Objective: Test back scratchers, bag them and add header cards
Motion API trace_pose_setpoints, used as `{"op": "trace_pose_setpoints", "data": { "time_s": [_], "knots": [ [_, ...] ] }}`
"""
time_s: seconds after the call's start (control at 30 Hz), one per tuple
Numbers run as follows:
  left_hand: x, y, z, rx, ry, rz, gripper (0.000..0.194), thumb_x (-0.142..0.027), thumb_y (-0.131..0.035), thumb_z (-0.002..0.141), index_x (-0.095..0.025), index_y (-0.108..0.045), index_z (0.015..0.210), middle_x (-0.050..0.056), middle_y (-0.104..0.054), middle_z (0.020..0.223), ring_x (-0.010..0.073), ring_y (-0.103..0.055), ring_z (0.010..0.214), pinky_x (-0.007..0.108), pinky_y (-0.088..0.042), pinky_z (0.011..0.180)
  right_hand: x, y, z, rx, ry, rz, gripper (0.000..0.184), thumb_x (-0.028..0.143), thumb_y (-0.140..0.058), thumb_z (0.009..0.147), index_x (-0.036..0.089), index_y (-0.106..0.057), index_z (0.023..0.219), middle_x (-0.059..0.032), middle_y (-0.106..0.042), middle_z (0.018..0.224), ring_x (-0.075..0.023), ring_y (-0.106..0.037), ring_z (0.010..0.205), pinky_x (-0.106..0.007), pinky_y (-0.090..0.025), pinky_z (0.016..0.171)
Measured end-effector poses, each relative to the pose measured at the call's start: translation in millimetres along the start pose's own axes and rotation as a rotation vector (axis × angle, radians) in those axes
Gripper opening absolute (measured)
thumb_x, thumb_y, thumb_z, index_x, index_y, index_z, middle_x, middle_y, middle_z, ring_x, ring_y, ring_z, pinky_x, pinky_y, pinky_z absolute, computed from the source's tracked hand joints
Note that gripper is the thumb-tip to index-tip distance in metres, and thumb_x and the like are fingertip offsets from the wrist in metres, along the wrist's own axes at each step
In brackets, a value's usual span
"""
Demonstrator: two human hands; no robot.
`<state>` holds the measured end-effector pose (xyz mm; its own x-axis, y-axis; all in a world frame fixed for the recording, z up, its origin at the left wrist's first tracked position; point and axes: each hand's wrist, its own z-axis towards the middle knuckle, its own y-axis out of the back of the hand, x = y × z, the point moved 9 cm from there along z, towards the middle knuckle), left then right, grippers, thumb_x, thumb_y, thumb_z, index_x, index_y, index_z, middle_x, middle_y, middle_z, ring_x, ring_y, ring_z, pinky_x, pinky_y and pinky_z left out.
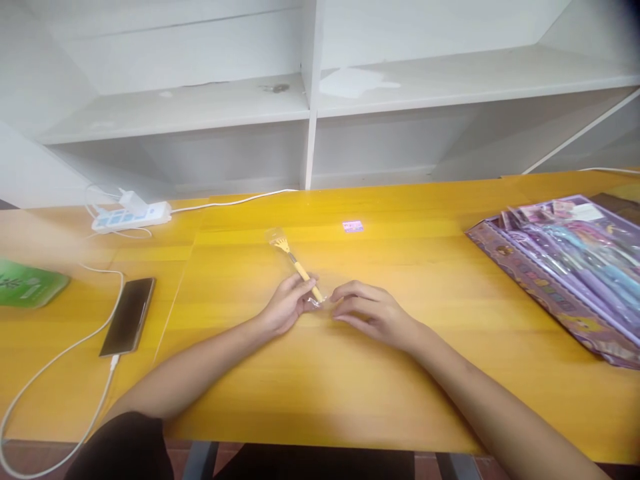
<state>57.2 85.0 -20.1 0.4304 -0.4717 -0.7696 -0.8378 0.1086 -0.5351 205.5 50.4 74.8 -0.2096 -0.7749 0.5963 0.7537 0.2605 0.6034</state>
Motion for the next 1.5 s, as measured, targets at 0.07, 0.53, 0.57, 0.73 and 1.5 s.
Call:
{"op": "trace_pose_setpoints", "data": {
  "time_s": [0.07,0.53,0.57,0.73,1.5],
  "knots": [
    [-2.8,0.0,4.1,0.058,-0.004,0.060,0.047,-0.043,-0.092,0.078,-0.015,-0.069,0.109,0.003,-0.068,0.090,0.0149,-0.066,0.079,0.028,-0.056,0.072,2.9,-0.7,2.9,-0.023,0.000,0.035,0.015,0.015,-0.066,0.102,0.024,-0.073,0.112,-0.0085,-0.076,0.108,-0.0196,-0.072,0.101,-0.033,-0.058,0.088],
    [2.5,-4.0,8.7,0.228,-0.039,0.302,0.042,-0.046,-0.090,0.081,-0.014,-0.075,0.102,0.008,-0.074,0.098,0.0193,-0.070,0.090,0.031,-0.055,0.087,-28.3,-10.6,-0.8,-0.189,-0.412,0.083,0.016,0.033,-0.066,0.104,0.023,-0.075,0.096,-0.0026,-0.065,0.080,-0.0145,-0.056,0.065,-0.029,-0.046,0.061],
    [2.5,-3.7,8.8,0.227,-0.039,0.303,0.042,-0.046,-0.090,0.081,-0.013,-0.075,0.103,0.008,-0.075,0.098,0.0195,-0.070,0.091,0.031,-0.055,0.087,-28.8,-10.9,-1.2,-0.193,-0.417,0.081,0.016,0.033,-0.066,0.104,0.023,-0.075,0.096,-0.0024,-0.065,0.079,-0.0143,-0.056,0.064,-0.029,-0.046,0.061],
    [4.3,-6.1,7.6,0.238,0.013,0.250,0.045,-0.048,-0.091,0.079,-0.013,-0.074,0.103,0.009,-0.074,0.097,0.0198,-0.070,0.089,0.034,-0.057,0.085,-29.9,-11.6,-1.8,-0.197,-0.437,0.079,0.014,0.032,-0.066,0.103,0.023,-0.074,0.095,-0.0014,-0.065,0.078,-0.0138,-0.056,0.064,-0.029,-0.046,0.060],
    [16.9,-33.4,-20.5,0.535,0.198,0.505,0.050,-0.038,-0.097,0.068,-0.016,-0.077,0.108,0.009,-0.078,0.097,0.0202,-0.074,0.080,0.032,-0.059,0.074,-71.2,-44.3,-21.7,-0.032,-0.851,0.863,0.051,0.066,-0.078,0.087,0.020,-0.064,0.105,0.0025,-0.062,0.079,-0.0107,-0.055,0.062,-0.024,-0.042,0.054]
  ]
}}
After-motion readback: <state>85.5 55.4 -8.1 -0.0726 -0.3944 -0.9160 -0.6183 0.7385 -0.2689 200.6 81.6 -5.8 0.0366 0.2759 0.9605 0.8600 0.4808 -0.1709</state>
